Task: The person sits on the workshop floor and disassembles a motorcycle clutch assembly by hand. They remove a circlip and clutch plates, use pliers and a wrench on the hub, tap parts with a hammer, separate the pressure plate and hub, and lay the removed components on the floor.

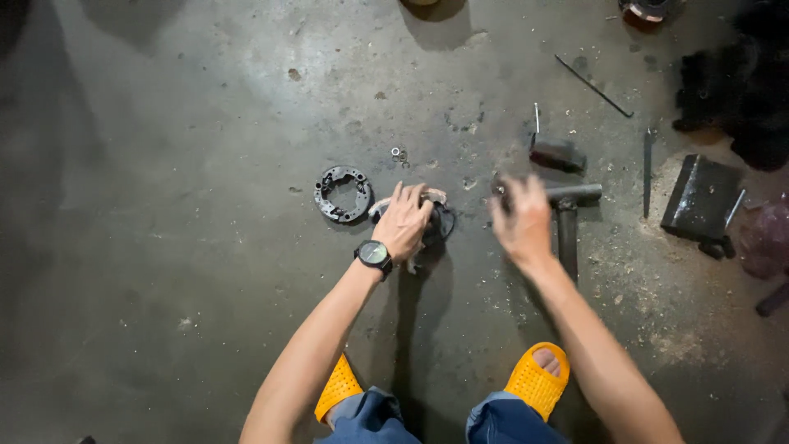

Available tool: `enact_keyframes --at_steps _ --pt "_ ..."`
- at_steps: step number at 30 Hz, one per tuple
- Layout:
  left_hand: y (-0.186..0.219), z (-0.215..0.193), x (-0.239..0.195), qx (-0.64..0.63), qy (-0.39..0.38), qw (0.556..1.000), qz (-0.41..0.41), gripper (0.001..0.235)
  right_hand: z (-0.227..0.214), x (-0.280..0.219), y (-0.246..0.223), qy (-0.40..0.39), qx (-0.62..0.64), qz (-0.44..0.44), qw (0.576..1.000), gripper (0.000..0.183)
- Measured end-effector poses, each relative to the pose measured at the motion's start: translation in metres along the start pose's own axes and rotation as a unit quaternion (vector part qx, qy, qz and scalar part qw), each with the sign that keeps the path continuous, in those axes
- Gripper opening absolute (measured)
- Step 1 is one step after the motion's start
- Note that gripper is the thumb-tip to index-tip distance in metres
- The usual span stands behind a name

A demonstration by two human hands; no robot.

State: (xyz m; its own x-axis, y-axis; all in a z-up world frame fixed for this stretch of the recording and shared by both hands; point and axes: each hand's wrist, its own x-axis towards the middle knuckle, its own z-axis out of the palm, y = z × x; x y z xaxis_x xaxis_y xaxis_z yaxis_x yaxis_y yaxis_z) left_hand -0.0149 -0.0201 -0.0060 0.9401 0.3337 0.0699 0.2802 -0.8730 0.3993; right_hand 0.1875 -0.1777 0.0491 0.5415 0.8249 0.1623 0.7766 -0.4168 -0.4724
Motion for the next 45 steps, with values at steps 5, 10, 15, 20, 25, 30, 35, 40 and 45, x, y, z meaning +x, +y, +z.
enact_keyframes --at_steps 5,10,15,20,25,30,35,40,45 --pt "0.019 -0.035 0.015 -0.099 -0.008 0.981 -0.164 0.064 0.013 -0.033 -0.054 -0.083 0.014 -0.035 0.996 0.06" --pt "0.02 -0.041 0.02 -0.033 0.008 0.989 -0.146 0.073 -0.009 -0.017 -0.062 -0.234 -0.171 0.033 0.957 0.079" --pt "0.019 -0.039 0.019 -0.049 -0.007 0.986 -0.158 0.074 0.007 -0.023 -0.013 -0.131 0.04 0.058 0.989 0.064" --pt "0.014 -0.04 0.015 -0.068 0.008 0.986 -0.152 0.073 0.013 -0.013 -0.027 -0.095 0.175 -0.077 0.977 0.067" --pt "0.001 -0.019 -0.039 -0.091 0.1 0.959 -0.251 0.043 0.012 -0.013 -0.029 -0.146 0.248 0.069 0.955 0.059" --pt "0.021 -0.011 -0.064 -0.534 0.038 0.725 -0.434 0.057 0.019 -0.01 -0.029 -0.149 0.304 0.084 0.937 0.06" --pt "0.038 -0.051 -0.047 -0.454 0.034 0.785 -0.419 0.075 0.018 -0.009 -0.021 -0.144 0.324 0.09 0.931 0.059" --pt "0.011 -0.039 -0.023 -0.214 0.014 0.96 -0.183 0.116 0.018 -0.015 -0.02 -0.169 0.339 0.147 0.914 0.058" --pt "0.01 -0.02 -0.027 -0.209 0.106 0.961 -0.145 0.121 0.019 -0.01 -0.02 -0.168 0.378 0.147 0.899 0.06"
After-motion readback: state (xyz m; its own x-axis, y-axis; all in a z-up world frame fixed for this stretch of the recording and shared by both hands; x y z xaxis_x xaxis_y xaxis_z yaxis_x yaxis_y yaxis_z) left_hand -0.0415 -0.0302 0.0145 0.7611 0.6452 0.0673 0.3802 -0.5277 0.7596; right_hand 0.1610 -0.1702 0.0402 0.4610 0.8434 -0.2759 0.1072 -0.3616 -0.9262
